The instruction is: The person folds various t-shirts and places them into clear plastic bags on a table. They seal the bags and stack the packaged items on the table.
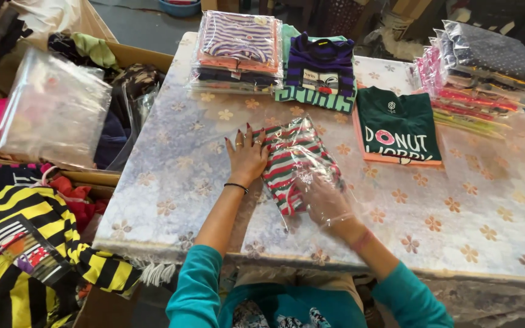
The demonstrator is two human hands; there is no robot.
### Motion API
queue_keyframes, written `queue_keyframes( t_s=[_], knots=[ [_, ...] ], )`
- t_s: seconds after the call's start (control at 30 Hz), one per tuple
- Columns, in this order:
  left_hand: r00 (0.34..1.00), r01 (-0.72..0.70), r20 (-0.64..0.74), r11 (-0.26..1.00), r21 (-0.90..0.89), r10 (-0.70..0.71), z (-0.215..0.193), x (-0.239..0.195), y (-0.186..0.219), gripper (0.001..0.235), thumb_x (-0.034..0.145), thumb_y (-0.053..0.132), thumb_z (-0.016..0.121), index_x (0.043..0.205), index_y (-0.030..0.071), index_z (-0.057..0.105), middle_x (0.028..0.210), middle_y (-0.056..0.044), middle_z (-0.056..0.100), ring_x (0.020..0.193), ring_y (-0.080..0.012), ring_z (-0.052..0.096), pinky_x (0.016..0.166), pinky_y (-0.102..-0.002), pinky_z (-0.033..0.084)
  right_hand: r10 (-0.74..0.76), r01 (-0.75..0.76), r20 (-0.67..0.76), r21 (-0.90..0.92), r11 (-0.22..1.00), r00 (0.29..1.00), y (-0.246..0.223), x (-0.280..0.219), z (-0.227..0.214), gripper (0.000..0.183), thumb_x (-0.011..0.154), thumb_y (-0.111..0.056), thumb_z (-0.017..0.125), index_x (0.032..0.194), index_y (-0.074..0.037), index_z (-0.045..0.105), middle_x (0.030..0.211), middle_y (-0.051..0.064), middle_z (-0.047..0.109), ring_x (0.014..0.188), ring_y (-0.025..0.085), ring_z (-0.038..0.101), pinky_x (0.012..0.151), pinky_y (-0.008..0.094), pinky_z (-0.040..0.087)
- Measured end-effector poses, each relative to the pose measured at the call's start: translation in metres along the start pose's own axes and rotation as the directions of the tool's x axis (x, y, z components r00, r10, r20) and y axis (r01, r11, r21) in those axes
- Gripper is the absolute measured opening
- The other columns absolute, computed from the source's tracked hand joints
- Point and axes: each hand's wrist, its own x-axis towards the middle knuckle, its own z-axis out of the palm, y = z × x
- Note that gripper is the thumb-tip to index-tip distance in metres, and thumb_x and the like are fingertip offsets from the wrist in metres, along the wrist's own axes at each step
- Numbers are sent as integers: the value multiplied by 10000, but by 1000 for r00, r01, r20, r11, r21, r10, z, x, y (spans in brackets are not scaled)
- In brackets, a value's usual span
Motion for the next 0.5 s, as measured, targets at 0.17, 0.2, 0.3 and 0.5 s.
queue_keyframes(
  t_s=[0.17,0.2,0.3,0.5],
  knots=[
    [1000,6,5,1000,-4,-6,-11,-6,4,550,992,447,470,1526,318,459,1616,-137,375,1489,-422,290,1177,-703,58,28,19,380,-122,992,925,43,-28,69,306,951,-240,591,1234,-173,685,1232,138,664,1181,344,619,934,551,485],
    [1000,17,9,1000,-12,-16,-16,-6,8,542,994,449,470,1525,340,461,1615,-134,378,1493,-419,289,1183,-700,57,25,31,397,-135,990,918,50,-30,76,402,1050,-250,571,1430,-168,673,1087,165,677,1071,349,636,958,564,481],
    [1000,18,3,1000,-19,-18,-12,-7,6,535,988,459,480,1514,363,471,1613,-140,376,1496,-420,282,1182,-691,57,454,-445,177,-91,891,873,5,15,1,584,962,-562,648,1082,8,689,1182,246,670,1156,373,629,1038,468,494],
    [1000,7,-10,1000,10,-7,-8,-4,4,533,996,462,474,1518,353,475,1615,-146,370,1498,-423,277,1180,-708,52,244,-231,-41,205,951,969,23,-29,10,483,894,-417,672,1206,-49,684,1235,197,671,1241,388,585,1068,508,445]
  ],
)
